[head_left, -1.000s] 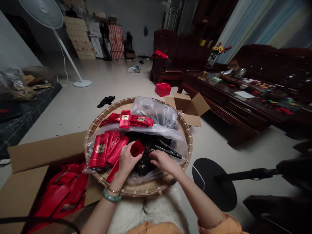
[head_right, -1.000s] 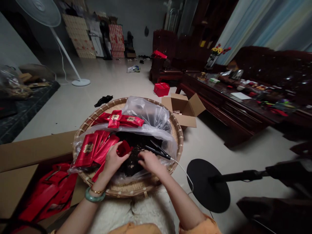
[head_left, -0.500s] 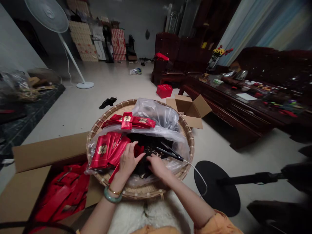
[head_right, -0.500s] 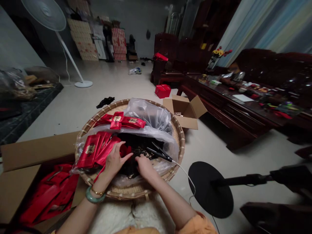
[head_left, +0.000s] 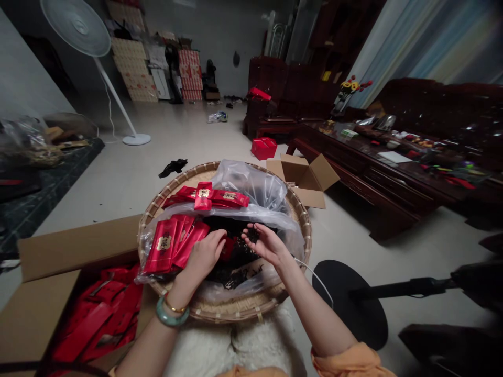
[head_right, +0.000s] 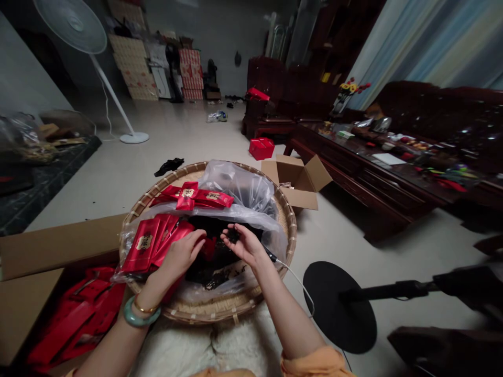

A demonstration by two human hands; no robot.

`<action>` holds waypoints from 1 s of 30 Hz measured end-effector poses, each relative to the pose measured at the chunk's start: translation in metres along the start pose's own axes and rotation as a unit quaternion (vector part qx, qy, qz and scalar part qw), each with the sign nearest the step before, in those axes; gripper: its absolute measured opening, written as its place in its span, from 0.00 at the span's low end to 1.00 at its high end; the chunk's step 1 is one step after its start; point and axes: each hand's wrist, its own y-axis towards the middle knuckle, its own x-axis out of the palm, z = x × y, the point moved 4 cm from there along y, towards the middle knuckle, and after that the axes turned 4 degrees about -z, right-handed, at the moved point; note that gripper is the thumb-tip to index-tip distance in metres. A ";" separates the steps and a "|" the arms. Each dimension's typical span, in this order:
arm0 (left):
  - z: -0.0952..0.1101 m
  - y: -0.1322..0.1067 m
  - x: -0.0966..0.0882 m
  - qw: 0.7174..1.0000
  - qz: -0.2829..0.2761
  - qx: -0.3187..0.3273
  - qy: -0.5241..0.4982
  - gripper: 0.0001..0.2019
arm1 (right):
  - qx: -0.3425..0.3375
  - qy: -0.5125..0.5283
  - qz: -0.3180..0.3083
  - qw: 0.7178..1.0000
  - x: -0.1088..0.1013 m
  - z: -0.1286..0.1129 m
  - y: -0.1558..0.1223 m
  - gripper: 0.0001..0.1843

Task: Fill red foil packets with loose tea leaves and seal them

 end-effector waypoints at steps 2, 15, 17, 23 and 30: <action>0.003 0.003 0.001 1.000 -0.013 0.005 0.000 0.12 | -0.005 -0.002 -0.024 1.000 0.016 -0.007 0.001 0.07; 0.001 0.004 0.001 0.996 -0.034 0.018 -0.084 0.13 | -0.064 -0.487 -0.020 0.871 0.048 -0.013 0.013 0.25; 0.001 0.003 0.003 0.995 -0.035 0.023 -0.089 0.13 | -0.105 -0.578 -0.033 0.809 0.051 -0.015 0.011 0.27; 0.004 0.003 0.005 0.995 -0.050 0.015 -0.090 0.13 | -0.154 -0.663 -0.027 0.732 0.055 -0.014 0.009 0.26; 0.000 0.001 -0.002 0.995 -0.032 0.020 -0.097 0.11 | -0.062 -0.377 -0.028 0.924 0.032 -0.014 0.008 0.20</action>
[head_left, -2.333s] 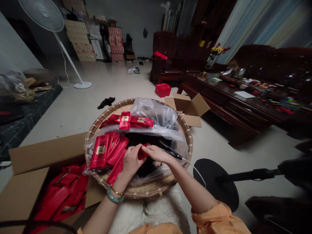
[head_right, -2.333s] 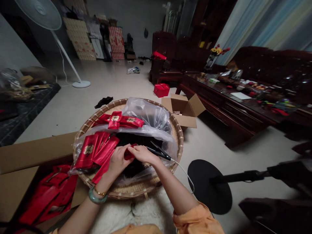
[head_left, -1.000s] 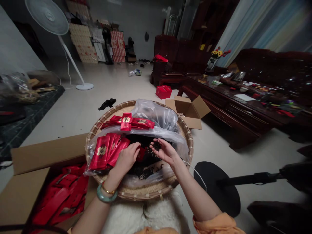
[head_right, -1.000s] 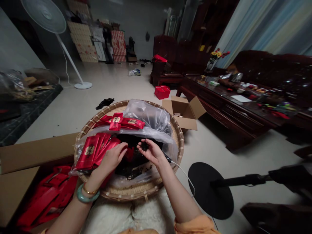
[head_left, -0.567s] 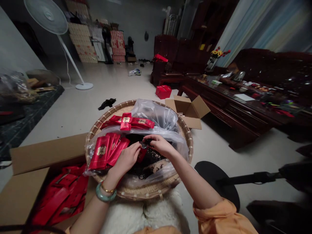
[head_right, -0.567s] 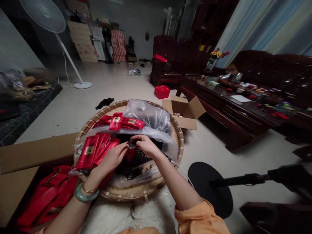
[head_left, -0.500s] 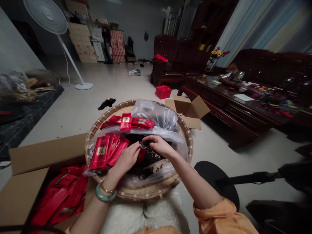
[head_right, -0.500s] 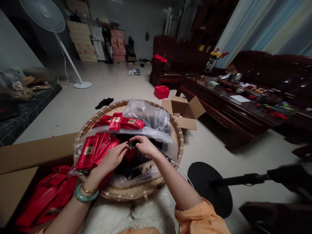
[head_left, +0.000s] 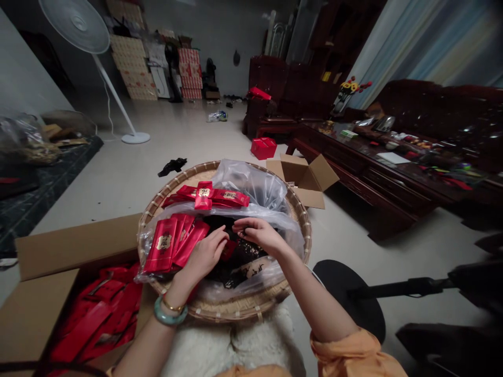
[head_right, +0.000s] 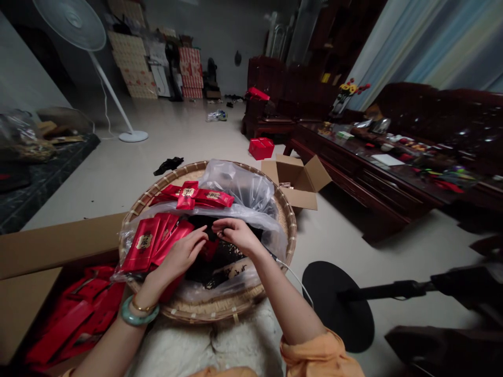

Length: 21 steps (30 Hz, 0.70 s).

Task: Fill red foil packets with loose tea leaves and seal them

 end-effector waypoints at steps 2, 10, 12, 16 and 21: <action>-0.001 -0.001 -0.003 1.000 0.014 0.008 -0.007 0.10 | 0.012 0.080 0.015 0.997 -0.009 0.007 -0.005 0.17; 0.005 0.007 -0.015 0.995 0.063 0.044 -0.064 0.09 | -0.081 -0.118 0.030 0.989 -0.001 0.024 -0.014 0.21; 0.006 0.010 -0.014 0.991 0.062 0.043 -0.108 0.09 | -0.094 -0.133 0.044 0.986 0.007 0.029 -0.010 0.20; -0.006 0.013 -0.004 0.957 0.097 -0.059 -0.267 0.19 | -0.063 -0.070 0.076 0.993 0.012 0.041 0.003 0.12; -0.011 0.000 0.036 0.839 -0.054 -0.192 -0.506 0.33 | -0.050 0.030 0.133 0.989 0.003 0.042 0.004 0.19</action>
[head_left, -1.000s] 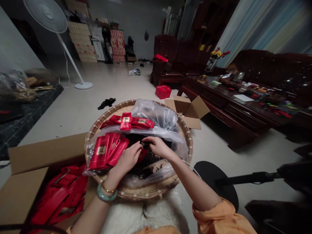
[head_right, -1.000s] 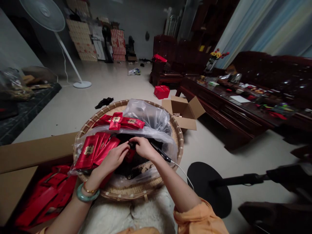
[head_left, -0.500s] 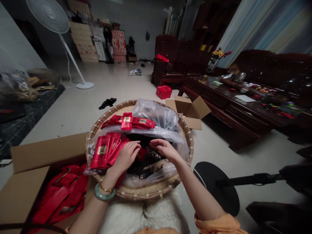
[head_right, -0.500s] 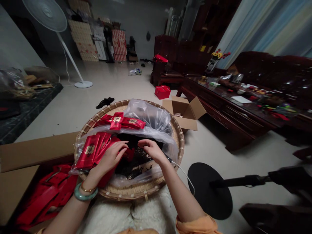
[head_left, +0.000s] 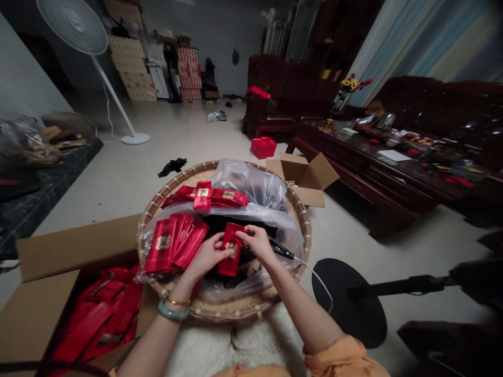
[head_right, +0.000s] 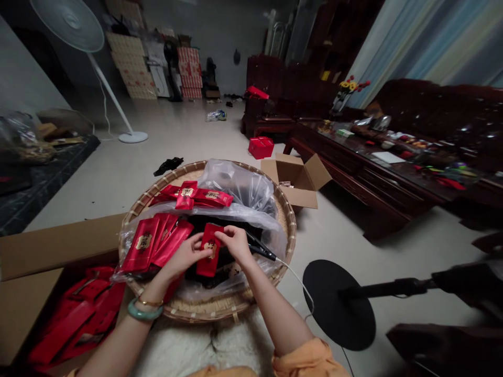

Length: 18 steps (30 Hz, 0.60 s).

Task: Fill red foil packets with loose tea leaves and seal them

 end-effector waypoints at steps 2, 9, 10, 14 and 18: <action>-0.009 -0.005 0.008 0.998 -0.034 -0.042 -0.023 0.28 | 0.006 0.015 0.017 1.000 -0.003 -0.001 -0.002 0.20; -0.016 -0.012 0.014 0.998 -0.001 -0.035 -0.046 0.24 | 0.040 0.009 -0.041 0.998 0.005 0.012 -0.012 0.21; -0.017 -0.012 0.013 0.998 0.005 -0.036 -0.044 0.24 | 0.040 0.009 -0.038 0.998 0.005 0.014 -0.013 0.20; -0.020 -0.013 0.011 0.998 0.038 -0.039 -0.044 0.22 | 0.020 0.005 -0.031 0.999 0.004 0.018 -0.017 0.18; -0.023 -0.015 0.011 0.998 0.045 -0.022 -0.023 0.21 | -0.018 -0.010 -0.037 0.999 0.002 0.020 -0.020 0.17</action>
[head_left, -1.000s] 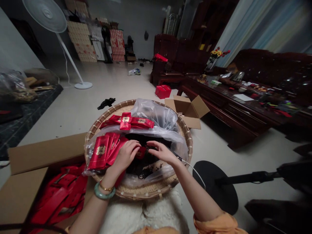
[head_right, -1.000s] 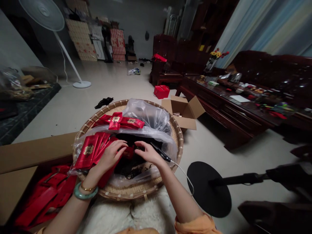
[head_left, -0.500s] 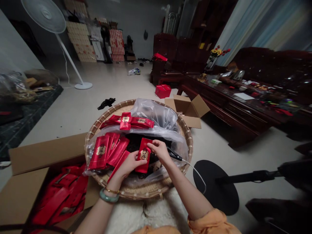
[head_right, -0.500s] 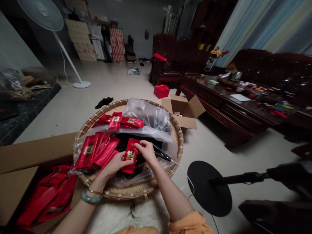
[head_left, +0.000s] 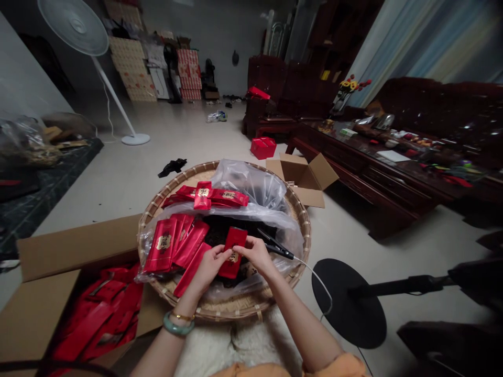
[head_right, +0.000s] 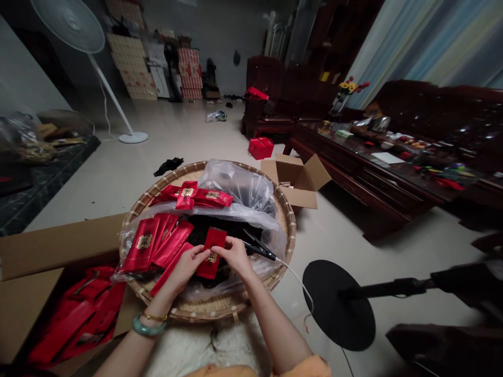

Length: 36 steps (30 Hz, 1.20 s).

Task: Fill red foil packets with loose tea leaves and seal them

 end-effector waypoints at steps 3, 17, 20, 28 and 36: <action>0.004 -0.001 -0.003 0.996 0.031 0.064 0.045 0.23 | -0.019 -0.060 0.000 0.998 -0.001 0.002 -0.004 0.13; 0.032 -0.019 -0.011 0.813 0.048 0.375 0.443 0.11 | -0.247 -0.387 -0.048 0.887 0.002 -0.020 -0.039 0.18; 0.038 -0.020 -0.010 0.803 0.015 0.370 0.467 0.10 | -0.247 -0.473 -0.082 0.842 0.002 -0.034 -0.036 0.15; 0.072 -0.019 0.006 0.692 -0.142 0.270 0.654 0.06 | -0.250 -0.695 -0.167 0.653 0.023 -0.067 -0.024 0.08; 0.079 -0.009 0.002 0.655 -0.130 0.165 0.726 0.14 | -0.118 -0.758 -0.161 0.621 0.030 -0.068 -0.017 0.13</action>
